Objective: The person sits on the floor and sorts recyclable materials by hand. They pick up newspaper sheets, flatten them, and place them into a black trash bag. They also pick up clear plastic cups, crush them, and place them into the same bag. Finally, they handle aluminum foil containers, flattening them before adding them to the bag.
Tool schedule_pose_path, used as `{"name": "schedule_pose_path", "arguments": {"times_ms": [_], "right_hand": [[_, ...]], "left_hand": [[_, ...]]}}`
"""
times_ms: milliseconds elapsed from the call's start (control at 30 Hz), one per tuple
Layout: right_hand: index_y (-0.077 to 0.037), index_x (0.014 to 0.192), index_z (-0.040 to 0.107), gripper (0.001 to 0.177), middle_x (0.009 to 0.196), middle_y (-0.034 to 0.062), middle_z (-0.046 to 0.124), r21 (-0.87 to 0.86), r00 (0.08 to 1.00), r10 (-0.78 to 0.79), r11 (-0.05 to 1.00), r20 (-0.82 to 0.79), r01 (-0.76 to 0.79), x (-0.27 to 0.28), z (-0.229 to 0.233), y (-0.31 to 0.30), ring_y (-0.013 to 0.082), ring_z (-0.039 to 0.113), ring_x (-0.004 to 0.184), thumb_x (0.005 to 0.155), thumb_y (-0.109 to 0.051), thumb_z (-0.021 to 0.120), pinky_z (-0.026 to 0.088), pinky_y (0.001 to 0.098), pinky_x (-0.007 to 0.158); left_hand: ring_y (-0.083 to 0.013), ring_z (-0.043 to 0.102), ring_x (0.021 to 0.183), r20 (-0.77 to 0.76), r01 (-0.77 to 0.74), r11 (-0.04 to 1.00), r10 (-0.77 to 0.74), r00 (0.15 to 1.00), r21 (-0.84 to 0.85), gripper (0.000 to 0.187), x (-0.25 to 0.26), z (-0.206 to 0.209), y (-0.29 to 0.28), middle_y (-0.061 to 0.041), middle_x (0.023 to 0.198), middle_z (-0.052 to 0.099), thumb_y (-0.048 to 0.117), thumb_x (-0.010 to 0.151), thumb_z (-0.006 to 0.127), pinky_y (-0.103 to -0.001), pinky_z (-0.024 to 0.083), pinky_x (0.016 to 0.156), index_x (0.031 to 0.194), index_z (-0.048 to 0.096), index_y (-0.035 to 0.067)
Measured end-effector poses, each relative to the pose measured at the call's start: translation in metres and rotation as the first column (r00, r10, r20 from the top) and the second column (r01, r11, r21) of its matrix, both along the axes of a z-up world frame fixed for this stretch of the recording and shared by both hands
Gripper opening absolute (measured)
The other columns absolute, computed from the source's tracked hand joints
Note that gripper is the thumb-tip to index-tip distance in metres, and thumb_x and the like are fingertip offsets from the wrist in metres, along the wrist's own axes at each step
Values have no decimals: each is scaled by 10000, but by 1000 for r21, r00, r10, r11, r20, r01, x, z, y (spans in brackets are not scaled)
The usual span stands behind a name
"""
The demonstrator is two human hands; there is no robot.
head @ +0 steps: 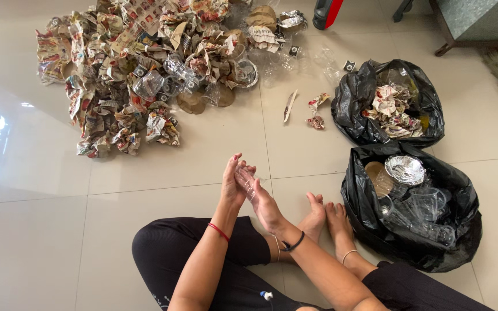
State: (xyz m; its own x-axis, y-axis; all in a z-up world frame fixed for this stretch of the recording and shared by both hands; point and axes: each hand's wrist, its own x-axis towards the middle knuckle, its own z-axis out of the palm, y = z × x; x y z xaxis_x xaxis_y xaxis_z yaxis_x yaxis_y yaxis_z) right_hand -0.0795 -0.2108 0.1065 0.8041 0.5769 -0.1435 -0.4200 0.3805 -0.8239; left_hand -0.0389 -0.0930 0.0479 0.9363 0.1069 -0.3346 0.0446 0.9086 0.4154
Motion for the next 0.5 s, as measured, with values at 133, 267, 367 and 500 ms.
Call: {"name": "schedule_pose_path", "arguments": {"times_ms": [133, 267, 367, 500], "right_hand": [[-18, 1579, 342, 798, 1644, 159, 386, -277, 939, 103, 961, 328, -9, 5, -15, -11, 230, 321, 1555, 1062, -621, 275, 211, 411, 1283], [-56, 1572, 372, 796, 1630, 156, 412, -702, 533, 487, 627, 692, 338, 14, -21, -23, 260, 334, 1541, 1032, -634, 282, 86, 592, 1242], [-51, 1591, 336, 843, 1636, 149, 381, -712, 378, 612, 510, 695, 482, 10, -20, -25, 282, 276, 1554, 1001, -652, 327, -28, 657, 1228], [-25, 1606, 305, 833, 1676, 187, 297, -641, 658, 347, 718, 668, 272, -1, -13, -18, 287, 142, 1578, 1022, -612, 397, -16, 568, 1233]], "left_hand": [[-194, 633, 848, 9, 14, 1000, -15, 1000, 23, 419, -1, 4, 1, 6, 852, 593, 355, 906, 771, -387, 571, 887, 1198, 571, 130], [-215, 677, 824, -122, 36, 997, -43, 992, -66, 478, 2, 10, -2, -15, 846, 639, 434, 842, 736, -402, 581, 858, 1167, 582, 119], [-200, 661, 812, -106, 47, 997, -53, 993, -59, 483, 1, 4, -2, 1, 841, 617, 430, 869, 756, -389, 578, 872, 1188, 583, 111], [-176, 612, 788, -55, 26, 995, -31, 998, -94, 425, 3, -14, -1, 3, 833, 593, 363, 931, 789, -386, 576, 933, 1201, 580, 109]]}}
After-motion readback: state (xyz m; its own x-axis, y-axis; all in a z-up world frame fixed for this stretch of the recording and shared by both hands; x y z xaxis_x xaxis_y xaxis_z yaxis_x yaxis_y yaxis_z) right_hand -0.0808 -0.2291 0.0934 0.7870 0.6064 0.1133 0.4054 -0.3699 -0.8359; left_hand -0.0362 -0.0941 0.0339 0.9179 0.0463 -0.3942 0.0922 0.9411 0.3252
